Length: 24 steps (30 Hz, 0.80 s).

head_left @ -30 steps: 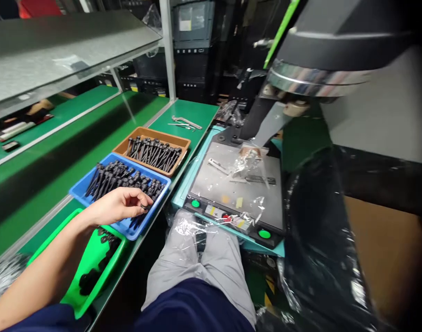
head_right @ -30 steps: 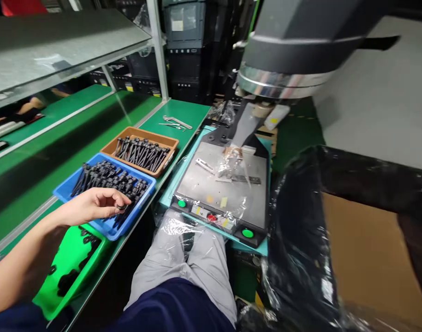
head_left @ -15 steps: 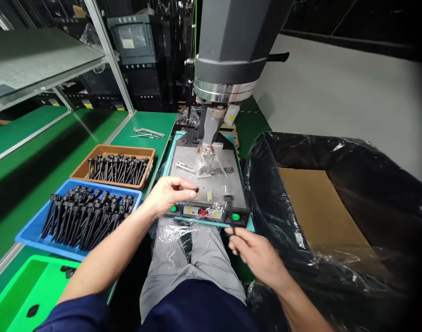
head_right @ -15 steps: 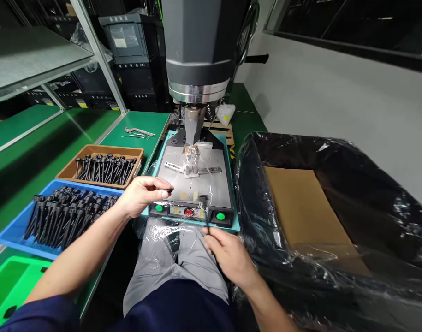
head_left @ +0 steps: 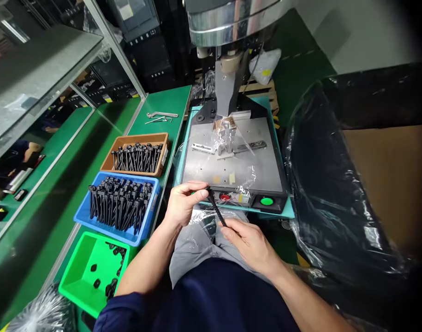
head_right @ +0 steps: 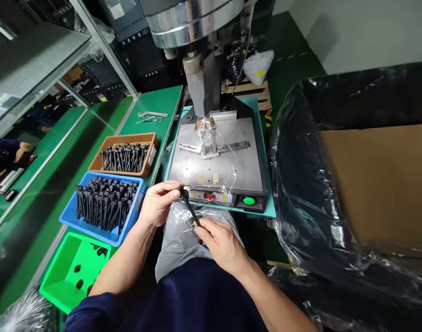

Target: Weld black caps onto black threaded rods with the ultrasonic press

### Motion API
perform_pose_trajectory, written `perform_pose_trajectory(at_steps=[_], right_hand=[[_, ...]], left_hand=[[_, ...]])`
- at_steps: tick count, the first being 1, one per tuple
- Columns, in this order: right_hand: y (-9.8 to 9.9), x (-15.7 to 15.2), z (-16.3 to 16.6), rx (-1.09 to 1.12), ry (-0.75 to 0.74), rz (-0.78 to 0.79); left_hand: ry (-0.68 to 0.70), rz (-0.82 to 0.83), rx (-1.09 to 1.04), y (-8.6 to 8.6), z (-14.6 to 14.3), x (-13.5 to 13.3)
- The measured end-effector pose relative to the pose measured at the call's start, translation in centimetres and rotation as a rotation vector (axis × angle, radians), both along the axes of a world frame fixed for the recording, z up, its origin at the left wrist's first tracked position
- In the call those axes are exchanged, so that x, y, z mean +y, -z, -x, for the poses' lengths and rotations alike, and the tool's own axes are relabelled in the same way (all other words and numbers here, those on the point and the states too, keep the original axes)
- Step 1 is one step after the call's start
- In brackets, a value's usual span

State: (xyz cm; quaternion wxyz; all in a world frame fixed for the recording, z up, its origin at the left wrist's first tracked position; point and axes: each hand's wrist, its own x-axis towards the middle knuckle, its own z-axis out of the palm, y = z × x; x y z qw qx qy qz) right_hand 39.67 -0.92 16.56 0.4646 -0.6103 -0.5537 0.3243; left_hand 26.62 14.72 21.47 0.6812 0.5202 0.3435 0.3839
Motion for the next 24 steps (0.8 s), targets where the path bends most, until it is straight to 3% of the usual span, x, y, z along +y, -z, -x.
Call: perform_pose_trajectory(at_steps=[4,13,20,24], right_hand=[[-0.02,-0.07,-0.16,0.018,-0.002,0.027],[0.45,-0.56,0.18,-0.018,0.079,-0.039],[0.6,-0.81,0.21,0.036,0.019,0.053],[0.86,-0.77,0.61,-0.061,0.102,-0.062]], left_hand=[[0.044,0.041,0.017,0.57,-0.11,-0.3],[0.116,-0.043,0.059,0.69,0.29,0.29],[0.086,0.032,0.075,0.72,0.07,0.26],[0.068,0.14,0.109,0.58,-0.03,0.14]])
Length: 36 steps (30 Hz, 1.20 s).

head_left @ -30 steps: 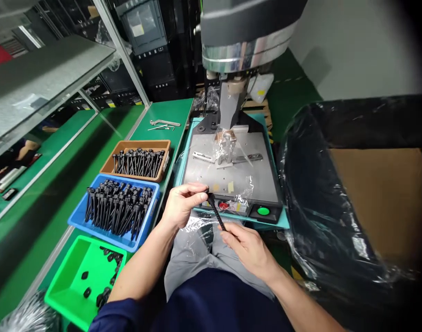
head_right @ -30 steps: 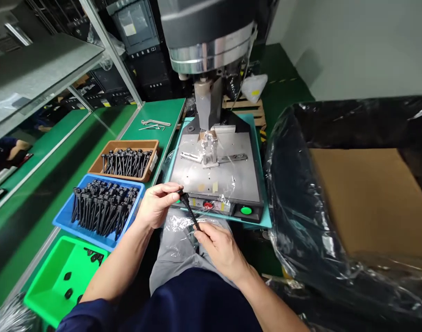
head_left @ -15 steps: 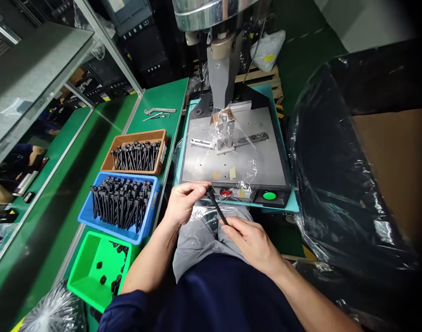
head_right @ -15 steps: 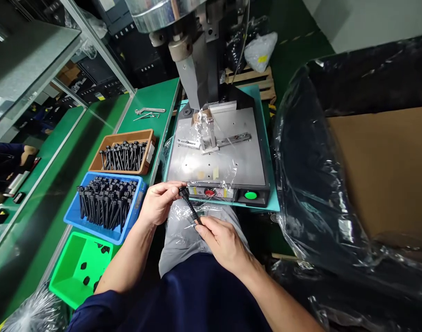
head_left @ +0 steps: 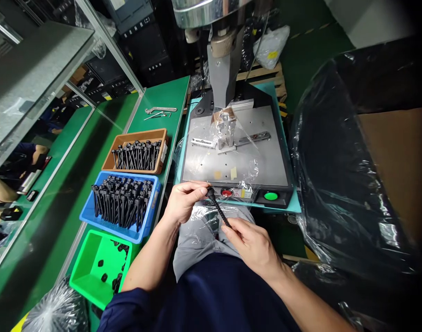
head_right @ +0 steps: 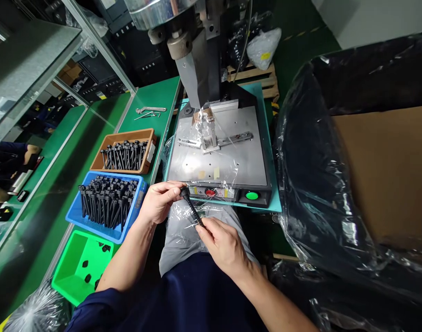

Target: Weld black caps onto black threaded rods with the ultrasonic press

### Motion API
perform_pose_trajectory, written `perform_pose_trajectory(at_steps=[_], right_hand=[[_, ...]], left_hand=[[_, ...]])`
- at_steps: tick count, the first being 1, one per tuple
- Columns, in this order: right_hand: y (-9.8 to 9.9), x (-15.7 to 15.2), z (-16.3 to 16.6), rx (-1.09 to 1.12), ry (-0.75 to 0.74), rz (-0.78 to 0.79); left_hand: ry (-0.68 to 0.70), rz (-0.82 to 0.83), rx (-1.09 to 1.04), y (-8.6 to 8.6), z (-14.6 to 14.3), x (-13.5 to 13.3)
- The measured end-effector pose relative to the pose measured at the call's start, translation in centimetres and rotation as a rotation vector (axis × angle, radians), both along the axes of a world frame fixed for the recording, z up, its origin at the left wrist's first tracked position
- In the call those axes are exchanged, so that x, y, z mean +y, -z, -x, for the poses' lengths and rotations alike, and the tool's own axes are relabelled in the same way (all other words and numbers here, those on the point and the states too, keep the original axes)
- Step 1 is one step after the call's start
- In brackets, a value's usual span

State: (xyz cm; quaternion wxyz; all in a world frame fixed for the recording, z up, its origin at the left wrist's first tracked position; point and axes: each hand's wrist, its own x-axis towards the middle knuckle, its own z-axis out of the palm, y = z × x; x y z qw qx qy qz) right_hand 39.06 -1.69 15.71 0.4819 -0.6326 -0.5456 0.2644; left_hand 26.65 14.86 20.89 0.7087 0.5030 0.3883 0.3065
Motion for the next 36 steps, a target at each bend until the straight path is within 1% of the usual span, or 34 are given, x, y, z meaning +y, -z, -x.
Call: perform_pose_trajectory(at_steps=[2,5,9,11,14,17,20,22,24,26,30,33,35,36], right_hand=[[0.2,0.1,0.2,-0.052,0.032,-0.063],[0.3,0.2,0.4,-0.108,0.064,-0.124],[0.3,0.3,0.4,-0.112,0.077,-0.136],[0.2,0.3,0.4,-0.095,0.083,-0.118],[0.1,0.3,0.6,-0.093,0.095,-0.108],[0.4,0.3,1.1,-0.067,0.108,-0.104],[0.9,0.6,1.0,0.081,0.05,-0.013],[1.2,1.0,0.4,0.252,-0.026,0.081],[1.4,1.4,-0.5,0.452,-0.02,0.118],[1.5,1.7,-1.5,0.61,0.06,0.099],[1.7,2.0,-2.7,0.774,0.165,0.064],[2.2,1.7,-3.9,0.925,0.247,0.043],[2.6,1.4,-5.5,0.969,0.346,0.002],[2.8,1.2,-6.5,0.954,0.422,-0.035]], left_hand=[[-0.001,0.053,0.007,-0.1,0.0,0.0],[-0.012,0.071,0.003,-0.2,-0.1,-0.1],[-0.015,0.054,-0.002,0.0,-0.1,-0.3],[0.013,-0.013,-0.01,0.2,-0.1,-0.5],[0.055,-0.183,-0.019,0.4,-0.1,-1.0],[0.063,-0.312,-0.004,0.5,-0.2,-1.5],[0.069,-0.383,0.026,0.6,-0.5,-1.8],[0.085,-0.426,0.05,0.9,-0.8,-2.0],[0.121,-0.488,0.084,1.4,-1.2,-2.5],[0.161,-0.561,0.118,2.0,-1.7,-3.1],[0.213,-0.732,0.154,2.7,-3.0,-4.5],[0.344,-0.846,0.147,3.2,-4.4,-5.0],[0.389,-0.912,0.167,3.9,-5.8,-5.0],[0.372,-0.947,0.201,4.4,-6.8,-4.9]])
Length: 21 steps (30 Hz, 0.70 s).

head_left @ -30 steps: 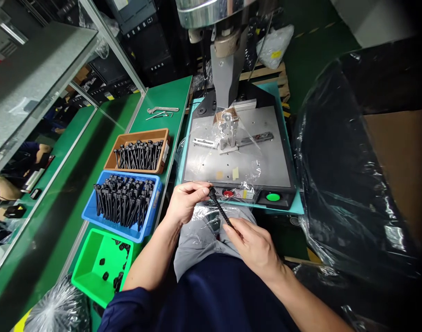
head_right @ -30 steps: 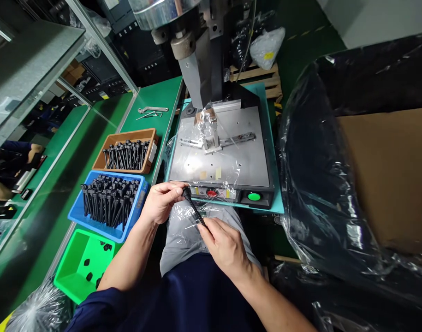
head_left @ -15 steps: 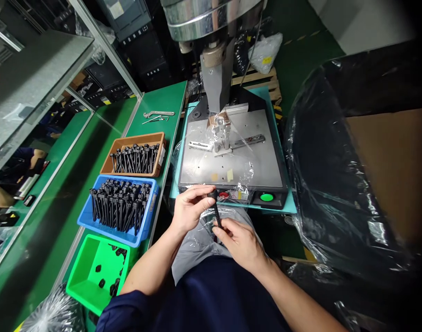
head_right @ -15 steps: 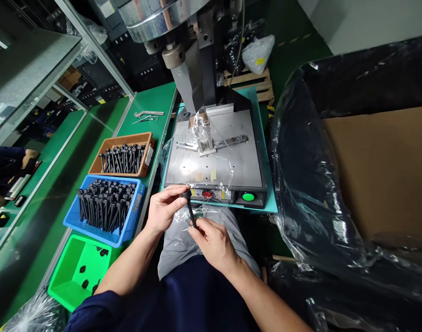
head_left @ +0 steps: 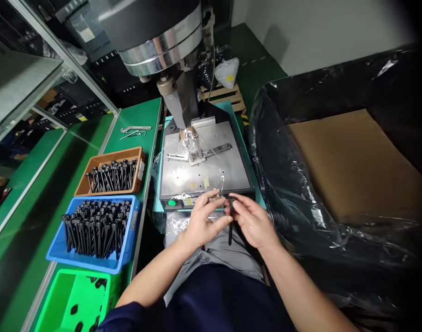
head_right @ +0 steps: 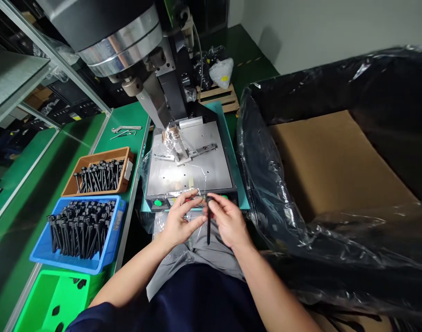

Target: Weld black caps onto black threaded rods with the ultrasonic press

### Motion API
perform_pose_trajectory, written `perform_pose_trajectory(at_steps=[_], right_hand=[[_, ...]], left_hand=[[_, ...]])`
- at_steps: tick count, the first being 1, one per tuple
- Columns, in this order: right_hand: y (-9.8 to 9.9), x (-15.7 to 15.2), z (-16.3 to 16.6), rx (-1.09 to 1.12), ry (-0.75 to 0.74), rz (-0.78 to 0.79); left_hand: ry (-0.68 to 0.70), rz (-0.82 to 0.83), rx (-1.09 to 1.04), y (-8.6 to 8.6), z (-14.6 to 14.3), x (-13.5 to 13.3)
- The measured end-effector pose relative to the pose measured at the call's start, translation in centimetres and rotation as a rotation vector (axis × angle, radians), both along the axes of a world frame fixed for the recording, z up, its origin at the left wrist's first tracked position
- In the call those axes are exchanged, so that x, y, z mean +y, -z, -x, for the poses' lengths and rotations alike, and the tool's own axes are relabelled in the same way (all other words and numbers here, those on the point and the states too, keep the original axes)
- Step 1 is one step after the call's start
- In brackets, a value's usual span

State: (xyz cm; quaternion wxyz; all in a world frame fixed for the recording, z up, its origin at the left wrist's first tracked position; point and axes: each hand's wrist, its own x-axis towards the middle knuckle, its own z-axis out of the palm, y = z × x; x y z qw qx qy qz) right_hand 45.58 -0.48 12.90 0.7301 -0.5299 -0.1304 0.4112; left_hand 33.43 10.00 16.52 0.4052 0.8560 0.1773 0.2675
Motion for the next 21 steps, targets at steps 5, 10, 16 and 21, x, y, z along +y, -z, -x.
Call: perform_pose_trajectory(at_steps=[5,10,16,21], right_hand=[[0.1,-0.4,-5.5,-0.287,0.469,0.076],[-0.7,1.1,-8.3,-0.368,0.501,0.073],[-0.9,4.5,-8.3,0.021,0.082,0.069],[-1.2,9.2,-5.3,-0.011,-0.251,-0.016]], left_hand=[[-0.264,-0.228,0.237,3.3,-5.7,1.7],[-0.309,-0.256,0.409,5.3,-8.3,3.0],[-0.329,-0.196,0.262,2.3,-6.1,3.4],[-0.319,-0.234,0.069,-2.6,-4.3,3.0]])
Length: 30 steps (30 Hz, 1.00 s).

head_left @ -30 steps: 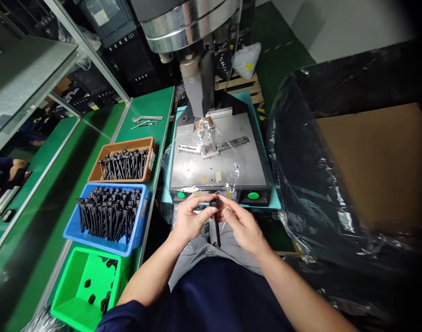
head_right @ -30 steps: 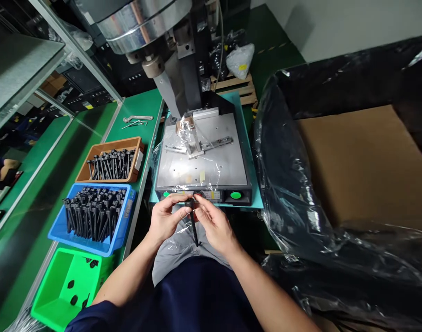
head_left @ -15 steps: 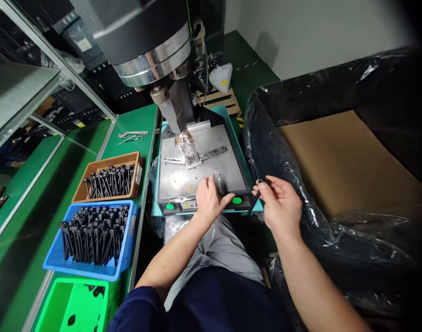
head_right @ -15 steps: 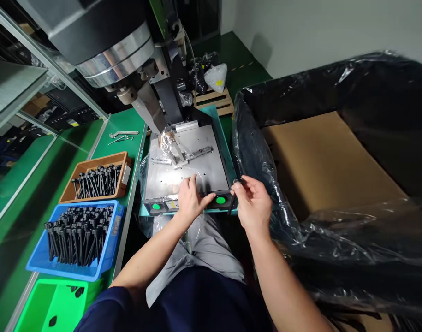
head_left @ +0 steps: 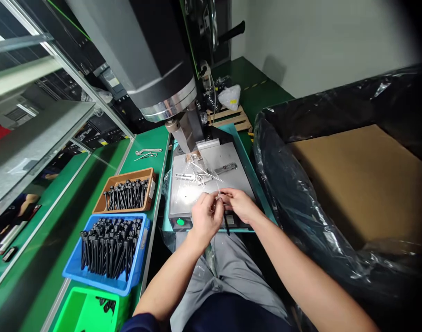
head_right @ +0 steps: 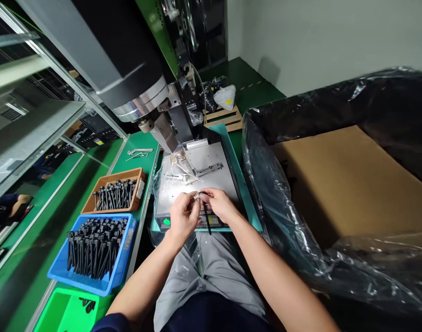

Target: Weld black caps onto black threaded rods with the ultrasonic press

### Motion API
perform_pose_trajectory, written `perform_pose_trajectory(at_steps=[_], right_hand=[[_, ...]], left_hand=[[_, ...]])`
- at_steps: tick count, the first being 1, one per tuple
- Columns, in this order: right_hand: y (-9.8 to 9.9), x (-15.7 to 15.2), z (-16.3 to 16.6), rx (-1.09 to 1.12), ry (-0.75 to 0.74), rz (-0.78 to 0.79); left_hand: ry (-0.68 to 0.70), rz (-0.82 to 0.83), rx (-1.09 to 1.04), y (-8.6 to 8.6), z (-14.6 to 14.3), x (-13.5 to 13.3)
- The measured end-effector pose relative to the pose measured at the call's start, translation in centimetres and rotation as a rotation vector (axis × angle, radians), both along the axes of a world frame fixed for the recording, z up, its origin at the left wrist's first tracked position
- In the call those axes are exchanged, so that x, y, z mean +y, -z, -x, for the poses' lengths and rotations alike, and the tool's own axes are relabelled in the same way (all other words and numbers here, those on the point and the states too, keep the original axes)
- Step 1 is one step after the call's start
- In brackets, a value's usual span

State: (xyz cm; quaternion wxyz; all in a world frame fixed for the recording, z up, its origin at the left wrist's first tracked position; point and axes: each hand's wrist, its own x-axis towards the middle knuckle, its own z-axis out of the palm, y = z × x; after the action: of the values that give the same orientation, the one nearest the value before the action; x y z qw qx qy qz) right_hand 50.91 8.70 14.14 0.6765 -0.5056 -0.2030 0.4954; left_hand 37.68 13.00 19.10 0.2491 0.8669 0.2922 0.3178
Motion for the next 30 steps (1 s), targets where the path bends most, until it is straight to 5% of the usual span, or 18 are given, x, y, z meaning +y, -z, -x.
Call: perform_pose_trajectory(at_steps=[8,16,30], right_hand=[[-1.7,9.1,-0.2,-0.263,0.118,-0.182],[-2.9,12.3,-1.4,-0.801,0.458,-0.32],[-4.5,15.5,-2.0,-0.582,0.229,-0.038]], left_hand=[[0.042,-0.146,-0.095,-1.6,0.6,-0.3],[0.06,-0.132,-0.134,-1.5,0.9,-0.1],[0.046,-0.071,-0.159,0.0,1.1,0.7]])
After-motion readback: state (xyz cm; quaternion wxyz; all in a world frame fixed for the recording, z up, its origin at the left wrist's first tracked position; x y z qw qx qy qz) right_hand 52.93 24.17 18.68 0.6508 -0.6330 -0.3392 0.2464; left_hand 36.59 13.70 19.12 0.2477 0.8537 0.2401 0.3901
